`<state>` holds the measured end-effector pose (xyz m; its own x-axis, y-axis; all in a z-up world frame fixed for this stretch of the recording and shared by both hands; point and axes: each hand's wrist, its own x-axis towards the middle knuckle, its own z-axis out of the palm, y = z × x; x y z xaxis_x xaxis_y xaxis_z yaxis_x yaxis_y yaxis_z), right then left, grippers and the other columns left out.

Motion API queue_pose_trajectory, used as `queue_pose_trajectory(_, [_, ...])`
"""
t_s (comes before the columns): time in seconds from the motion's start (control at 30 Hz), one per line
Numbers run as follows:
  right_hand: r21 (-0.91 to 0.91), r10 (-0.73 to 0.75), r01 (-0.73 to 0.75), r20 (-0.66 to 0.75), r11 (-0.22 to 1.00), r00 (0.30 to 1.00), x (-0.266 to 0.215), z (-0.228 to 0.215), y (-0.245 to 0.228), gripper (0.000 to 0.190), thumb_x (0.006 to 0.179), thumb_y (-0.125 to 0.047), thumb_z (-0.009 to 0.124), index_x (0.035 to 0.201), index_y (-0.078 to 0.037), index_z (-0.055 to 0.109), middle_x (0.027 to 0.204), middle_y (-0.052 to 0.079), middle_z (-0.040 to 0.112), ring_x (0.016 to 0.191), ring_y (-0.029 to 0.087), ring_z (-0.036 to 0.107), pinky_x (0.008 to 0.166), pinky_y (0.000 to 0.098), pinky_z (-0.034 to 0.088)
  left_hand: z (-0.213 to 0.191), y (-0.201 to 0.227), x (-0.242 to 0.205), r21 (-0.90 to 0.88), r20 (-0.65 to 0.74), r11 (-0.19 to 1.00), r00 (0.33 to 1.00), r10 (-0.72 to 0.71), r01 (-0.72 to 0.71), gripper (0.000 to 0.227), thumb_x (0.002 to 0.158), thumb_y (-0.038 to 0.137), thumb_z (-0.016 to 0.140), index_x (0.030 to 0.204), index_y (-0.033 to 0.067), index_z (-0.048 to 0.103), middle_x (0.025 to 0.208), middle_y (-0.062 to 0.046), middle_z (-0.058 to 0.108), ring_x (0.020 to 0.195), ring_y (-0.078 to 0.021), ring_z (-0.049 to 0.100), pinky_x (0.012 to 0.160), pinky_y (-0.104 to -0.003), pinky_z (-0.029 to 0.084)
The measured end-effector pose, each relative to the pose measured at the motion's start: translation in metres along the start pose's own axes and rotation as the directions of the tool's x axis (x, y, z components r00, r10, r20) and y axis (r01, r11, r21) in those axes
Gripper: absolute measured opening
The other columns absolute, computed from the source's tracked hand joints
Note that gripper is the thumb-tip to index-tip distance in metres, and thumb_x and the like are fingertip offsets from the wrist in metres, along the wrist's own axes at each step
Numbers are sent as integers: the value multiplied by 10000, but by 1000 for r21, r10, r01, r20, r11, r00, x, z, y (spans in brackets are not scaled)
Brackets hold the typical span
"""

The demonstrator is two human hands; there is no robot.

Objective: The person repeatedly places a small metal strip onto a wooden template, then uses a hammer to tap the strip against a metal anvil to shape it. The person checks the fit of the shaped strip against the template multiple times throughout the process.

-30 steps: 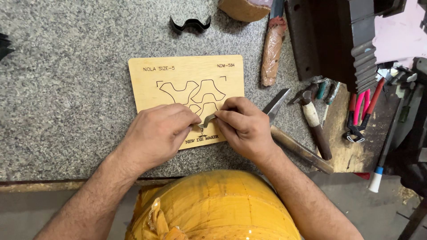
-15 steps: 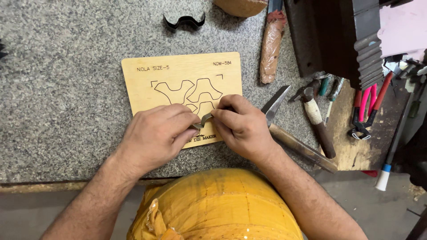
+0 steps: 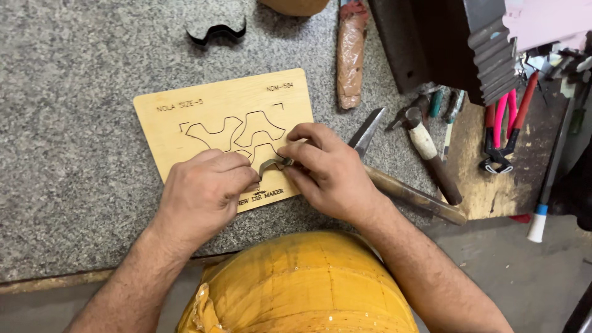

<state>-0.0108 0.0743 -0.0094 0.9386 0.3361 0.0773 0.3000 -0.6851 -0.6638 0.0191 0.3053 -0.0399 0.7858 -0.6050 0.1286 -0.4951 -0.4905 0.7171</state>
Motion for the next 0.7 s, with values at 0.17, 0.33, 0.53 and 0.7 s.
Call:
queue_pose_trajectory(0.17, [60, 71, -70, -22, 996, 997, -7, 4, 2, 397, 873, -47, 787, 1245, -15, 652, 1190, 129, 640, 950, 223, 708, 793, 315, 609, 2, -1, 0, 21, 0, 1000, 1000, -2, 2, 71, 792, 95, 769, 855, 119, 748, 872, 1, 734, 770, -209, 680, 649, -353, 560])
queue_pose_trajectory(0.33, [168, 244, -228, -80, 959, 967, -18, 11, 1, 289, 898, -91, 798, 1128, -25, 636, 1022, 87, 666, 797, 145, 719, 672, 273, 615, 2, -3, -1, -6, -49, 996, 995, 91, -91, 82, 804, 95, 797, 865, 83, 743, 875, -46, 734, 787, -226, 699, 651, -354, 564])
queue_pose_trajectory(0.53, [608, 379, -339, 66, 718, 923, -47, -3, -9, 205, 924, -106, 761, 1100, -15, 709, 1008, 78, 768, 871, 113, 754, 766, 266, 636, 4, 25, -1, -219, -226, 948, 957, 181, -231, 117, 793, 16, 791, 879, 27, 713, 865, -101, 715, 799, -235, 710, 672, -347, 566])
queue_pose_trajectory(0.7, [888, 586, -345, 111, 305, 803, -73, -9, -7, 146, 928, -38, 706, 1062, 21, 718, 992, 84, 743, 916, 136, 703, 826, 311, 601, 23, 74, 14, -226, -272, 930, 935, 226, -291, 154, 785, 59, 831, 836, 32, 688, 815, -99, 691, 759, -265, 681, 668, -372, 541])
